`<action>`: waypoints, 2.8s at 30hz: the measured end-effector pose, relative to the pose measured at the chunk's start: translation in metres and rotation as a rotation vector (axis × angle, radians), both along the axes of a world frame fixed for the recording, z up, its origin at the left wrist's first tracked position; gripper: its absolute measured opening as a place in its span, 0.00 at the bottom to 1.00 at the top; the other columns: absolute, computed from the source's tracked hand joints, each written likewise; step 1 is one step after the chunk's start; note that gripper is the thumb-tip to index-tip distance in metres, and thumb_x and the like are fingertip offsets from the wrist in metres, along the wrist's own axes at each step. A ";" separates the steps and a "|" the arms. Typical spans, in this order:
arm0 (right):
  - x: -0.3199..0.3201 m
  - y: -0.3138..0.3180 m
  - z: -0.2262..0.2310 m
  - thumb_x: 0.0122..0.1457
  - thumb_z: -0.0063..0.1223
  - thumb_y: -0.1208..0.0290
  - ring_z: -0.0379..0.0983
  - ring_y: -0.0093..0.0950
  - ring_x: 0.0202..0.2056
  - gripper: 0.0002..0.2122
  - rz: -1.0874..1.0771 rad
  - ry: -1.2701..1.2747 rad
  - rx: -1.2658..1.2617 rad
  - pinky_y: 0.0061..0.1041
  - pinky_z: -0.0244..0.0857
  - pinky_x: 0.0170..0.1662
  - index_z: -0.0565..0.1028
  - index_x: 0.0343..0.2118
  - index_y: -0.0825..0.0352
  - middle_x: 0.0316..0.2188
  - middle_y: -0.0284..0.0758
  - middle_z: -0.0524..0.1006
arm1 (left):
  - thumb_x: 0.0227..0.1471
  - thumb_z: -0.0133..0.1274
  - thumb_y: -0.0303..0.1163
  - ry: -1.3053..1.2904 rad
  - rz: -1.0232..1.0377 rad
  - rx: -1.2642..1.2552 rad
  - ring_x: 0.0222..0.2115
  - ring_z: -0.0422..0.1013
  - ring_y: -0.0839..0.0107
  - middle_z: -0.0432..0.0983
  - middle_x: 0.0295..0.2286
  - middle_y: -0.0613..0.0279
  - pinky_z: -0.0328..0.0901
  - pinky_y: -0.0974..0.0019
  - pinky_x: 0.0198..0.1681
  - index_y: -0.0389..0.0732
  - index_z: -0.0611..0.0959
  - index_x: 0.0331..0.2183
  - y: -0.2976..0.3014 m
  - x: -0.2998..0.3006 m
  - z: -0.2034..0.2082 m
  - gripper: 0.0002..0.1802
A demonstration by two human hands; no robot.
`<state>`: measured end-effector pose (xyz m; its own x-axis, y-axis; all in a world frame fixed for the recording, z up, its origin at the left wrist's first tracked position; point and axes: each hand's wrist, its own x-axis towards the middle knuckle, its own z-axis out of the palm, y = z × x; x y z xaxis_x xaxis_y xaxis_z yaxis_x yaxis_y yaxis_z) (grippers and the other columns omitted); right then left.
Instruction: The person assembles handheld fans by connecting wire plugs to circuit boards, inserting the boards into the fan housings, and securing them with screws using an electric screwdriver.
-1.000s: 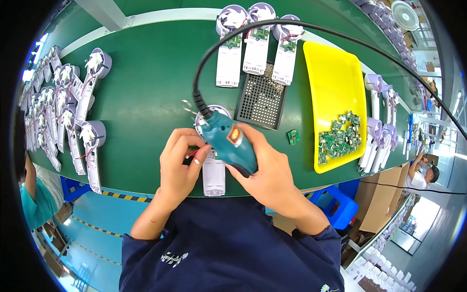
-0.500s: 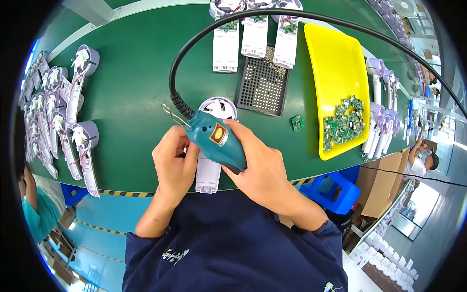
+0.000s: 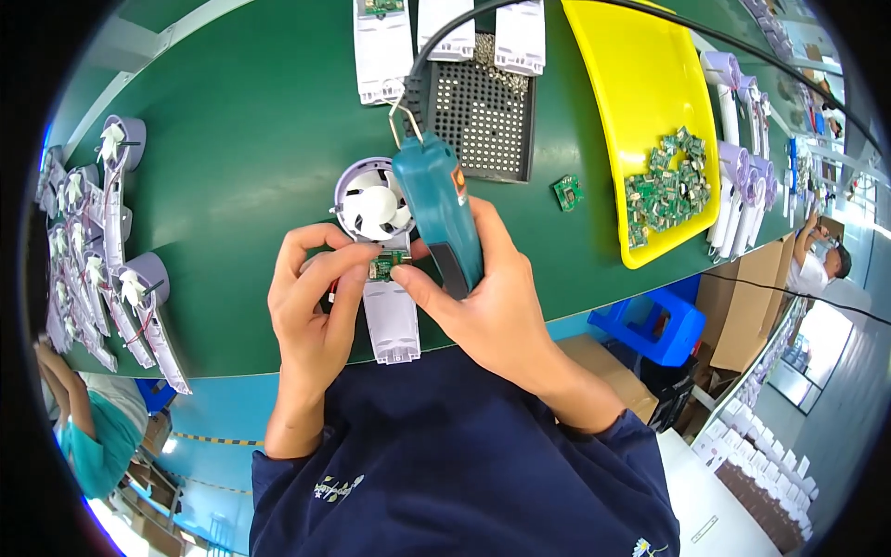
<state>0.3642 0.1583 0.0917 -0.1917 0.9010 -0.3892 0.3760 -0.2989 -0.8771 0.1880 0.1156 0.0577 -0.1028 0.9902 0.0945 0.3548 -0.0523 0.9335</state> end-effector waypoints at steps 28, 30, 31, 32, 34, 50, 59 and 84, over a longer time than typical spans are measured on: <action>-0.007 -0.005 -0.011 0.53 0.68 0.74 0.77 0.20 0.34 0.22 -0.103 0.117 -0.044 0.22 0.71 0.38 0.69 0.48 0.68 0.32 0.33 0.80 | 0.42 0.62 0.13 -0.068 0.019 -0.001 0.30 0.78 0.69 0.70 0.42 0.56 0.72 0.69 0.34 0.35 0.84 0.39 -0.003 0.003 0.004 0.18; -0.007 -0.006 -0.013 0.53 0.67 0.74 0.77 0.19 0.34 0.22 -0.117 0.141 -0.017 0.22 0.71 0.38 0.69 0.48 0.68 0.32 0.33 0.80 | 0.42 0.63 0.14 -0.038 0.000 -0.006 0.30 0.78 0.70 0.70 0.41 0.56 0.72 0.69 0.34 0.35 0.84 0.39 -0.002 0.000 0.000 0.18; -0.008 -0.006 -0.013 0.53 0.67 0.74 0.77 0.19 0.34 0.22 -0.119 0.139 -0.019 0.22 0.71 0.38 0.69 0.48 0.68 0.32 0.33 0.80 | 0.41 0.64 0.14 -0.007 -0.016 -0.010 0.30 0.78 0.71 0.70 0.41 0.57 0.72 0.70 0.34 0.35 0.84 0.39 -0.003 0.000 -0.001 0.18; -0.008 -0.005 -0.013 0.54 0.67 0.73 0.77 0.19 0.34 0.22 -0.111 0.133 -0.014 0.22 0.71 0.38 0.69 0.49 0.68 0.32 0.33 0.80 | 0.41 0.64 0.14 -0.008 -0.018 -0.013 0.30 0.78 0.71 0.70 0.41 0.57 0.72 0.70 0.34 0.35 0.84 0.39 -0.003 0.001 -0.001 0.18; -0.009 -0.004 -0.013 0.54 0.67 0.73 0.77 0.19 0.34 0.22 -0.103 0.126 -0.010 0.22 0.71 0.38 0.68 0.49 0.68 0.32 0.33 0.80 | 0.42 0.64 0.15 -0.085 0.045 -0.062 0.30 0.78 0.72 0.70 0.41 0.57 0.72 0.71 0.34 0.35 0.85 0.39 -0.003 0.002 -0.001 0.17; -0.015 0.003 -0.014 0.51 0.68 0.73 0.76 0.20 0.30 0.20 -0.108 0.111 -0.058 0.23 0.70 0.34 0.70 0.45 0.68 0.29 0.33 0.79 | 0.48 0.61 0.13 -0.313 0.084 -0.315 0.38 0.77 0.72 0.76 0.41 0.56 0.75 0.70 0.42 0.33 0.82 0.42 -0.003 0.002 0.014 0.17; -0.016 0.003 -0.014 0.51 0.69 0.71 0.76 0.21 0.29 0.21 -0.116 0.109 -0.059 0.23 0.70 0.34 0.70 0.44 0.69 0.28 0.33 0.79 | 0.53 0.58 0.15 -0.341 0.113 -0.327 0.34 0.76 0.77 0.77 0.40 0.58 0.73 0.73 0.38 0.33 0.82 0.42 -0.003 0.001 0.014 0.13; -0.018 0.004 -0.011 0.51 0.69 0.72 0.76 0.19 0.30 0.20 -0.125 0.096 -0.077 0.23 0.70 0.35 0.71 0.43 0.69 0.28 0.33 0.79 | 0.49 0.55 0.12 0.083 0.097 -0.195 0.28 0.74 0.69 0.77 0.33 0.56 0.70 0.69 0.32 0.36 0.84 0.40 -0.006 -0.008 0.026 0.16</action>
